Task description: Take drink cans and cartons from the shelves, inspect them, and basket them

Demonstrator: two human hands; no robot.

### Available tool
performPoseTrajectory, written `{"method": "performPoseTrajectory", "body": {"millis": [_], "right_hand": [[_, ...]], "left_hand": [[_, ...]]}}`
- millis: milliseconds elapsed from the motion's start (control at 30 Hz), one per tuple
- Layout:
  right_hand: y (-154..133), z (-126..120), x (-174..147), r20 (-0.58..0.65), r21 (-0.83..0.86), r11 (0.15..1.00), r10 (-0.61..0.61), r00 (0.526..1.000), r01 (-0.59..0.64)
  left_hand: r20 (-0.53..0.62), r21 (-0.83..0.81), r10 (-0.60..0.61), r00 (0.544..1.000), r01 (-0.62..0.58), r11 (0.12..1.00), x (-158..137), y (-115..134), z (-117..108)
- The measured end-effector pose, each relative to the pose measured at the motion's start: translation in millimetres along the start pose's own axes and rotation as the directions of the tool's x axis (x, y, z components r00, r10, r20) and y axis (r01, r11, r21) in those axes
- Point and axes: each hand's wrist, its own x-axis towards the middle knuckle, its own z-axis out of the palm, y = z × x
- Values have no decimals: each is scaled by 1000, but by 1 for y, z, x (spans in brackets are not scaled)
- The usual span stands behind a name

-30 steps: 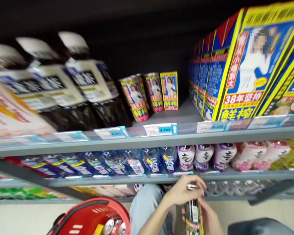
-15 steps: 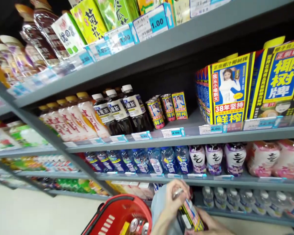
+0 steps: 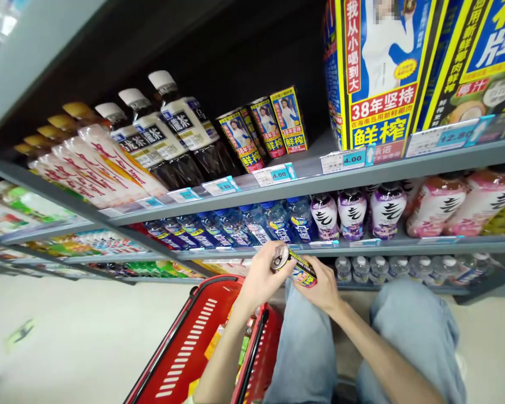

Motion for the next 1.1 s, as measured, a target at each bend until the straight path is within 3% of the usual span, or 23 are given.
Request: {"method": "performPoseTrajectory", "body": {"millis": [100, 200, 267, 367, 467, 500, 567, 633, 667, 700, 733, 767, 833, 967, 1100], "right_hand": [[-4, 1, 6, 44, 76, 997, -14, 999, 10], [-6, -6, 17, 230, 131, 987, 59, 971, -91], [-3, -13, 23, 392, 25, 990, 119, 912, -140], [4, -19, 26, 518, -269, 962, 179, 837, -39], [10, -19, 24, 564, -457, 887, 231, 793, 67], [11, -18, 23, 571, -487, 870, 249, 783, 79], [11, -16, 21, 568, -522, 849, 268, 778, 89], [10, -16, 20, 571, -527, 845, 269, 776, 95], [9, -16, 20, 572, -528, 843, 269, 775, 98], [9, -16, 19, 573, -530, 842, 269, 774, 100], [8, -16, 19, 573, -531, 842, 270, 774, 100], [7, -16, 19, 573, -530, 842, 268, 774, 101], [7, -16, 19, 574, -528, 842, 258, 777, 110], [8, -14, 18, 580, -546, 826, 252, 774, 140], [8, -10, 16, 591, -572, 804, 268, 761, 162]], "left_hand": [[-39, 56, -65, 997, 67, 996, -9, -1, -13], [-118, 135, -33, 992, 49, 990, -11, 3, -32], [-229, 219, 77, 970, -26, 975, -9, 8, -50], [-407, 311, 290, 866, -167, 936, 4, 15, -83], [-604, 279, 418, 679, -311, 909, 29, 21, -112], [-681, 268, 440, 585, -360, 894, 40, 24, -119], [-814, 306, 459, 356, -410, 859, 63, 31, -130], [-876, 386, 461, 144, -363, 848, 85, 41, -137], [-880, 425, 470, 71, -327, 844, 93, 47, -140], [-871, 459, 490, 29, -303, 835, 101, 52, -143], [-855, 490, 519, 18, -299, 818, 107, 57, -146], [-832, 519, 554, 30, -310, 797, 112, 61, -149], [-772, 564, 626, 111, -334, 755, 122, 68, -154], [-620, 612, 679, 393, -299, 732, 145, 79, -159], [-480, 632, 596, 643, -217, 744, 175, 86, -155]]}}
